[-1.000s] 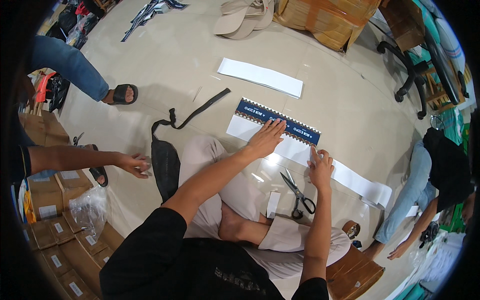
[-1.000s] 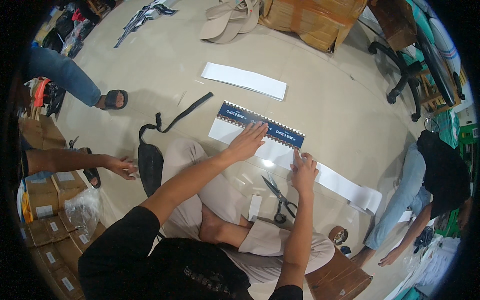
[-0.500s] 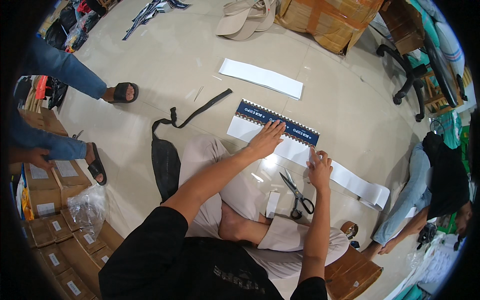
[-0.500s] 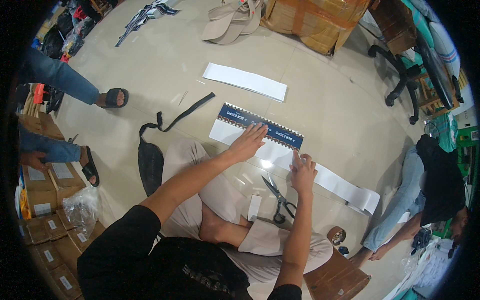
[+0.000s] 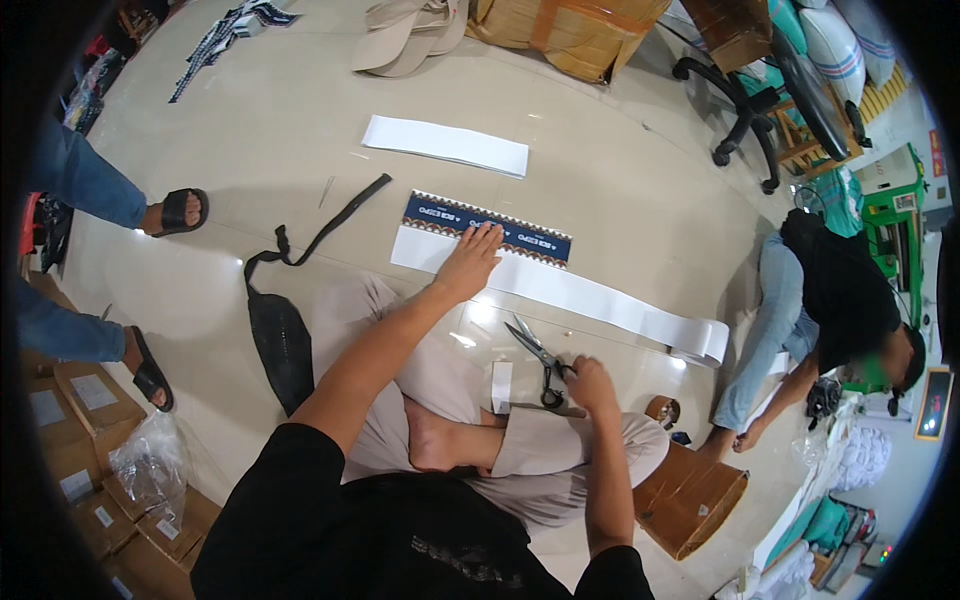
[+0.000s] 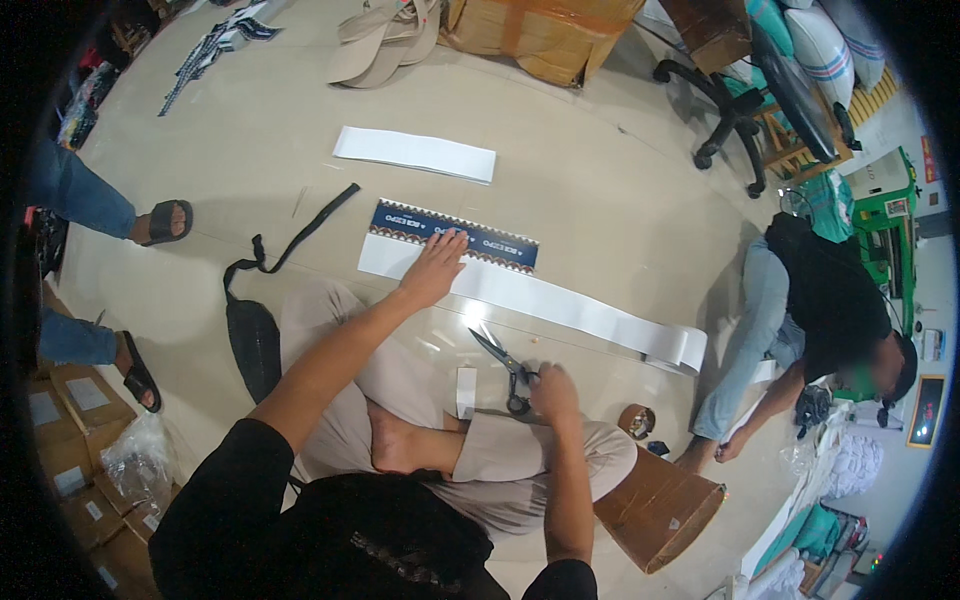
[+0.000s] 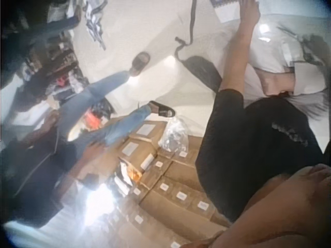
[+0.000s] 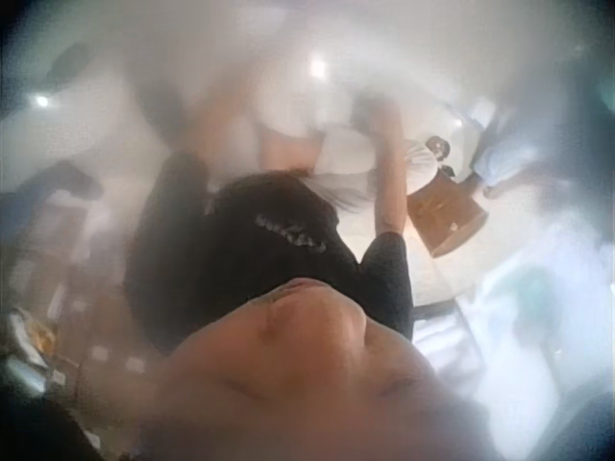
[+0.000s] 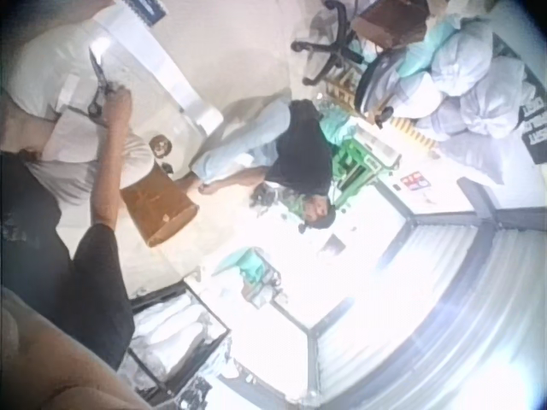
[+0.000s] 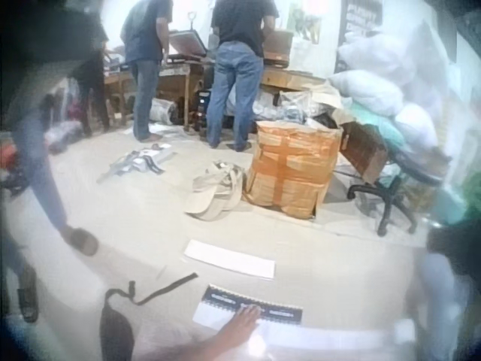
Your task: The person cuts a long strip of white material using shears while sitting on the floor. They use a measuring template to mark the length, fold the material over, and then cut it into smaller sections.
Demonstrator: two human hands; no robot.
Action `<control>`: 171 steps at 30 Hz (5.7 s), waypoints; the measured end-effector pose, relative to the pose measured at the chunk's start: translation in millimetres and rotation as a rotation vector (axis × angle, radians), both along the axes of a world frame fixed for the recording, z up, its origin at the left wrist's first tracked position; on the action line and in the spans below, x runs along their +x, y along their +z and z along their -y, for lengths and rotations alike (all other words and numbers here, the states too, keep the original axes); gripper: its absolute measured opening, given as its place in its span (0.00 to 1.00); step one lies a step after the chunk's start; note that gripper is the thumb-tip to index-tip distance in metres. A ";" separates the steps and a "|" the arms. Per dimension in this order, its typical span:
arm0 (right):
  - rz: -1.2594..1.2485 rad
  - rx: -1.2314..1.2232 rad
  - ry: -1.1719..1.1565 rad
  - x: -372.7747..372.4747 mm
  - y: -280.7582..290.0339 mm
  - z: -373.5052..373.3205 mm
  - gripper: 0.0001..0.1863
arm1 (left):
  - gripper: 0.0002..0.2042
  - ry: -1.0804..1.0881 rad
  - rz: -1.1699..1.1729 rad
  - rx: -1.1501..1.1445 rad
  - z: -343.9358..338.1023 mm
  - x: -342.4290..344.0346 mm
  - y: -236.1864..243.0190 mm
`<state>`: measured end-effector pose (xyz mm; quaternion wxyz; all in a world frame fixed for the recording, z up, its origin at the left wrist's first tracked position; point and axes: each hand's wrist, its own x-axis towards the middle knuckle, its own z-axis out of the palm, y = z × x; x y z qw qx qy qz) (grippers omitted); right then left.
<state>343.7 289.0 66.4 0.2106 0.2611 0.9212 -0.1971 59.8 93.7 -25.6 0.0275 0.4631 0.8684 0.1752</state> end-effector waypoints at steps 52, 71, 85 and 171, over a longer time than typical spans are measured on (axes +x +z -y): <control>-0.465 -0.841 -0.840 -4.1 -16.1 48.6 0.13 | 0.26 0.002 -0.077 -0.025 2.6 -0.3 -4.9; -0.472 -0.943 -0.879 5.0 -26.0 43.2 0.15 | 0.26 -0.064 -0.015 -0.052 4.9 -1.8 0.5; -0.491 -0.968 -0.932 -4.0 -7.4 44.3 0.14 | 0.26 -0.148 -0.077 -0.036 -7.9 7.1 36.0; -0.218 -0.954 -1.038 -24.1 20.5 60.5 0.25 | 0.28 -0.426 0.016 0.047 -18.6 36.2 16.6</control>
